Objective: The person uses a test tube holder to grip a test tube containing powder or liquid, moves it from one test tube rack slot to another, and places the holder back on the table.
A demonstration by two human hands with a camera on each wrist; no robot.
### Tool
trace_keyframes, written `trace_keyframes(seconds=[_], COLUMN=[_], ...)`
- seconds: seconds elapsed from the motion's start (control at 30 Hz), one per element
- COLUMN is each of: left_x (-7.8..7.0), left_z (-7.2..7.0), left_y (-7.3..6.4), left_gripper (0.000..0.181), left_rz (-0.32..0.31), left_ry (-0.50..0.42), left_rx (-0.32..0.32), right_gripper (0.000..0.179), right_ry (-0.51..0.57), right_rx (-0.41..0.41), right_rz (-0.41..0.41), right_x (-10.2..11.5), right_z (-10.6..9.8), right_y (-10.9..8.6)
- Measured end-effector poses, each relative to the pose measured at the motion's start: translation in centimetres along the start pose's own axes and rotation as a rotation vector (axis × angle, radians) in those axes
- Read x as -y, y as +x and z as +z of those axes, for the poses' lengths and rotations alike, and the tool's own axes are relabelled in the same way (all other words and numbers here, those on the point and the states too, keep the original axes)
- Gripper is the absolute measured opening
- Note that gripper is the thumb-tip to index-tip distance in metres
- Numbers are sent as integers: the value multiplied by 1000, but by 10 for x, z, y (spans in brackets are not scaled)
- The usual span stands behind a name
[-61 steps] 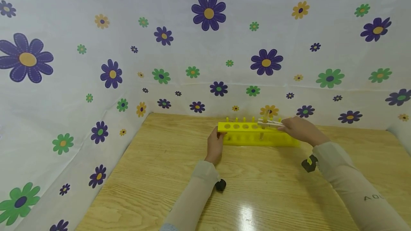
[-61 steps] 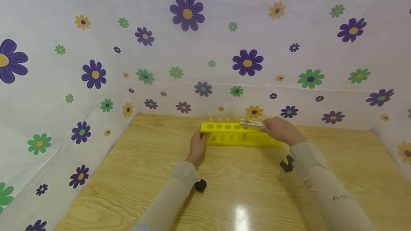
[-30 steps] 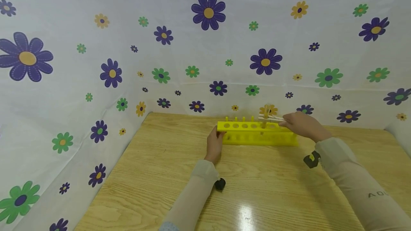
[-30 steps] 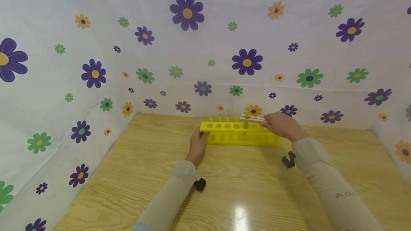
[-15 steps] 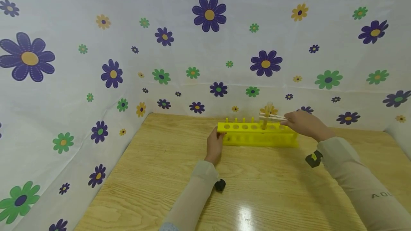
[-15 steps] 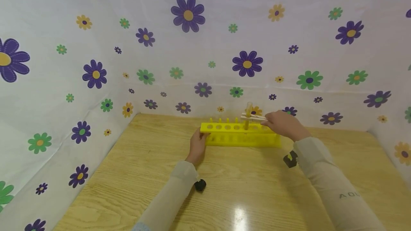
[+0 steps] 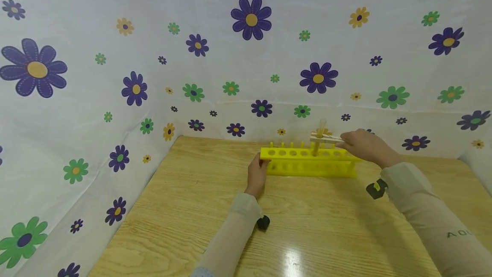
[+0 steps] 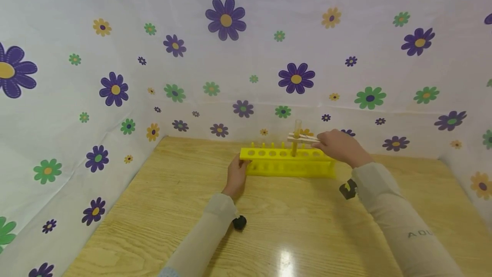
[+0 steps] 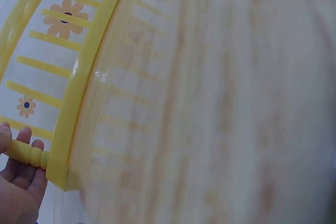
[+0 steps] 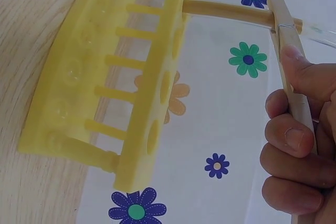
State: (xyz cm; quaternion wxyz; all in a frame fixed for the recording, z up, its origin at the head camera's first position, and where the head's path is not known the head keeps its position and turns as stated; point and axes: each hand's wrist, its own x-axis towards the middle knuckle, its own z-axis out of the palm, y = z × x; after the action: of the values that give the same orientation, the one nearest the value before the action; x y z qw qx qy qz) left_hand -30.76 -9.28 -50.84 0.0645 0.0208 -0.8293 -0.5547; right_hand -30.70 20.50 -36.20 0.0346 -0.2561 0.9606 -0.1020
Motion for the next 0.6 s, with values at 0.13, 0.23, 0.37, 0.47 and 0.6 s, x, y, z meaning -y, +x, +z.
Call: trace_keyframes(seconds=[0.13, 0.23, 0.37, 0.47, 0.6], left_x=[0, 0, 0, 0, 1], left_z=[0, 0, 0, 0, 0], left_y=[0, 0, 0, 0, 0], left_gripper=[20, 20, 19, 20, 20], left_rz=[3, 11, 12, 9, 7], left_ry=[5, 6, 8, 4, -3], left_rx=[-2, -2, -2, 2, 7], right_gripper=[46, 46, 42, 38, 36], right_ry=[-5, 1, 7, 3, -5], right_rx=[9, 5, -9, -16, -18], right_rz=[6, 6, 2, 4, 8], right_x=[0, 0, 1, 2, 2], right_z=[-2, -3, -4, -6, -8], right_y=[-1, -1, -1, -1, 0])
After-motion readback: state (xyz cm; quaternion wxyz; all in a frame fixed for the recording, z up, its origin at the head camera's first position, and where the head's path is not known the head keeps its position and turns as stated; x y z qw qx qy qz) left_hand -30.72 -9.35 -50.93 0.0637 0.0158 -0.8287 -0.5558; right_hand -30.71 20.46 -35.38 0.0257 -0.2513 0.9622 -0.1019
